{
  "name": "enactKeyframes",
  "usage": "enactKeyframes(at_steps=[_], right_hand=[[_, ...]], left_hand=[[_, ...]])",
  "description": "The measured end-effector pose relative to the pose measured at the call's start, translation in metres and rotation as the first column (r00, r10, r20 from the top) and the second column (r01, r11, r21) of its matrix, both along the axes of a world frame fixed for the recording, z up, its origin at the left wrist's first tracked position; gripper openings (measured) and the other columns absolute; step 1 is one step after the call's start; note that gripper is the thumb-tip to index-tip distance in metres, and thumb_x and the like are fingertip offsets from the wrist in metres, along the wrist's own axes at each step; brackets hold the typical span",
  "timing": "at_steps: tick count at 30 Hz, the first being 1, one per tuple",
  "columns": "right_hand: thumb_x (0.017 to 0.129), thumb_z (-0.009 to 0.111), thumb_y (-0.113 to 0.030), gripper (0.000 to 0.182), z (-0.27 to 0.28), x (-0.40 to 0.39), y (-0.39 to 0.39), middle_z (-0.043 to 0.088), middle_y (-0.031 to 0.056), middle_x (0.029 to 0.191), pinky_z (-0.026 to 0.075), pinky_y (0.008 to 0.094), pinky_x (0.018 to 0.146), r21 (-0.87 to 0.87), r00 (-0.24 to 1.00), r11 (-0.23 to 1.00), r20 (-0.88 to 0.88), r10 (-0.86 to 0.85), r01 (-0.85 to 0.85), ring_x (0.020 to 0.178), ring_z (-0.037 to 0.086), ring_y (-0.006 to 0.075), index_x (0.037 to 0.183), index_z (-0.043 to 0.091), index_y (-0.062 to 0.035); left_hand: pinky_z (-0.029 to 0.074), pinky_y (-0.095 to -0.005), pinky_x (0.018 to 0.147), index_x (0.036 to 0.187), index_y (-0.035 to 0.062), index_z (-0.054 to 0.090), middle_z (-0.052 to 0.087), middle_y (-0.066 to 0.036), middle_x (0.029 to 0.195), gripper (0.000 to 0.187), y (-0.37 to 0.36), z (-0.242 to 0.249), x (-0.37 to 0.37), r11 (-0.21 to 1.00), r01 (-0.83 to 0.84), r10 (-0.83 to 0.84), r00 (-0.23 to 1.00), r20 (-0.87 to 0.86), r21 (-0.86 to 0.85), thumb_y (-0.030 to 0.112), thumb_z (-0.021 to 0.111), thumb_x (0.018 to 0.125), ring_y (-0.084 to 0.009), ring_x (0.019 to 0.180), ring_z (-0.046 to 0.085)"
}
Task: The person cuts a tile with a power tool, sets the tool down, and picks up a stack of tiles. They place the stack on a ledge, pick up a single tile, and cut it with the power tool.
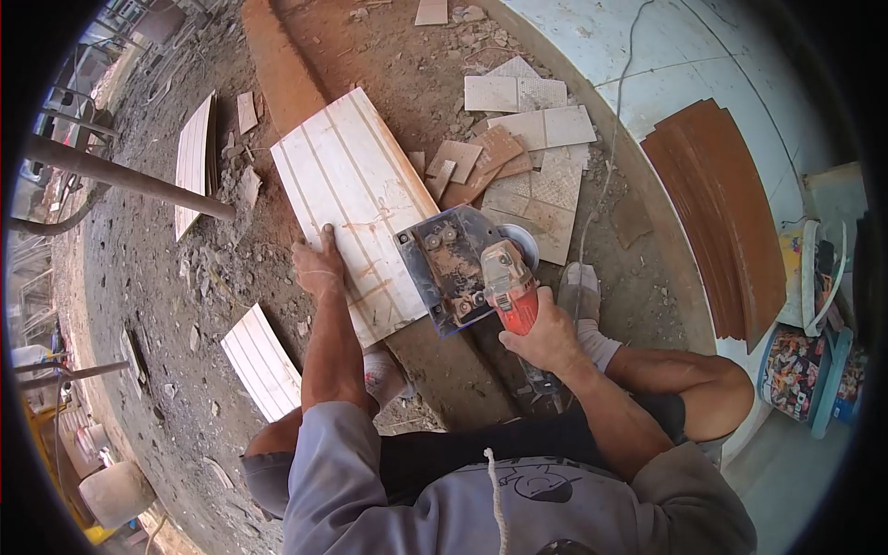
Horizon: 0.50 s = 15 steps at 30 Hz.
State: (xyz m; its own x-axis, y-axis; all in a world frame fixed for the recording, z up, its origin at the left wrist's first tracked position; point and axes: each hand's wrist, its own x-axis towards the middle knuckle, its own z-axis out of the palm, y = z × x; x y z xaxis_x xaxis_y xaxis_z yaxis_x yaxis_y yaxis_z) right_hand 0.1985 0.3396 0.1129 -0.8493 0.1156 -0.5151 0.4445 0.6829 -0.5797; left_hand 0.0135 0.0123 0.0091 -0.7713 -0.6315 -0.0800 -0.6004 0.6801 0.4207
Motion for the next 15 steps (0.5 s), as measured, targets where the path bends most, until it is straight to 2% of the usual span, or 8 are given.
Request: enactKeyframes(at_steps=[2,6,8,9,10,12,14,15], right_hand=[[0.069,0.078,-0.031,0.068,0.009,-0.011,0.008,0.062,0.0295,0.1,0.05,0.0475,0.085,0.02,0.995,0.998,-0.079,-0.056,0.058,0.096,0.062,0.0452,0.112,0.038,0.003],[0.068,0.08,-0.032,0.069,0.023,-0.027,0.015,0.062,0.0301,0.098,0.05,0.048,0.084,0.007,0.961,0.991,-0.242,-0.131,0.137,0.094,0.063,0.0454,0.112,0.039,0.0028],[0.068,0.08,-0.032,0.069,0.03,-0.031,0.016,0.062,0.0301,0.098,0.051,0.048,0.083,0.005,0.954,0.99,-0.267,-0.137,0.144,0.093,0.063,0.0452,0.111,0.039,0.0027],[0.068,0.08,-0.032,0.069,0.034,-0.031,0.017,0.062,0.0302,0.097,0.051,0.048,0.082,0.016,0.951,0.989,-0.279,-0.134,0.144,0.092,0.064,0.0451,0.111,0.039,0.0026],[0.068,0.08,-0.032,0.069,0.036,-0.03,0.016,0.062,0.0302,0.097,0.051,0.048,0.082,0.011,0.949,0.99,-0.288,-0.132,0.142,0.092,0.064,0.0451,0.111,0.039,0.0026],[0.068,0.08,-0.032,0.068,0.041,-0.03,0.014,0.063,0.0298,0.097,0.052,0.0476,0.081,-0.002,0.943,0.99,-0.306,-0.133,0.139,0.091,0.064,0.0446,0.111,0.039,0.0022],[0.067,0.08,-0.032,0.069,0.047,-0.031,0.011,0.063,0.0297,0.098,0.051,0.0475,0.081,-0.019,0.948,0.992,-0.291,-0.125,0.125,0.092,0.064,0.0443,0.111,0.039,0.0022],[0.067,0.08,-0.031,0.069,0.049,-0.03,0.01,0.063,0.0297,0.099,0.051,0.0473,0.082,-0.032,0.955,0.992,-0.268,-0.126,0.122,0.092,0.064,0.044,0.112,0.039,0.0022]], left_hand=[[0.04,-0.0507,0.096,0.128,0.0042,0.05,0.061,-0.021,0.114,0.079,0.0,-0.013,0.004,0.962,-0.008,-0.026,0.992,-0.121,-0.274,0.069,0.051,0.083,-0.038,0.111,0.057],[0.037,-0.0529,0.097,0.121,0.0031,0.056,0.06,-0.02,0.112,0.071,0.011,0.006,0.008,0.957,-0.107,0.051,0.977,-0.206,-0.268,0.065,0.049,0.087,-0.0374,0.11,0.056],[0.038,-0.0524,0.094,0.112,0.0028,0.062,0.059,-0.021,0.111,0.06,0.025,0.034,0.007,1.0,-0.023,0.023,0.98,-0.198,0.0,0.057,0.049,0.091,-0.0358,0.111,0.054],[0.044,-0.0468,0.087,0.101,-0.0004,0.066,0.063,-0.021,0.101,0.059,0.028,0.033,0.004,0.989,0.103,-0.061,0.933,-0.354,0.102,0.056,0.048,0.094,-0.0338,0.099,0.059],[0.044,-0.0468,0.087,0.101,-0.0004,0.066,0.063,-0.021,0.101,0.059,0.044,0.058,0.007,0.99,0.101,-0.059,0.93,-0.363,0.097,0.056,0.048,0.094,-0.0338,0.099,0.059],[0.048,-0.0409,0.077,0.098,-0.0037,0.065,0.066,-0.02,0.087,0.06,0.084,0.103,0.022,0.897,0.298,-0.126,0.88,-0.459,0.326,0.053,0.049,0.095,-0.0305,0.083,0.062],[0.049,-0.0387,0.071,0.094,-0.0044,0.065,0.066,-0.019,0.076,0.059,0.113,0.12,0.033,0.874,0.384,-0.173,0.821,-0.545,0.3,0.053,0.051,0.094,-0.0271,0.073,0.062],[0.049,-0.0379,0.072,0.096,-0.0042,0.065,0.067,-0.019,0.079,0.059,0.129,0.138,0.042,0.873,0.38,-0.193,0.845,-0.498,0.305,0.054,0.054,0.093,-0.027,0.076,0.064]])
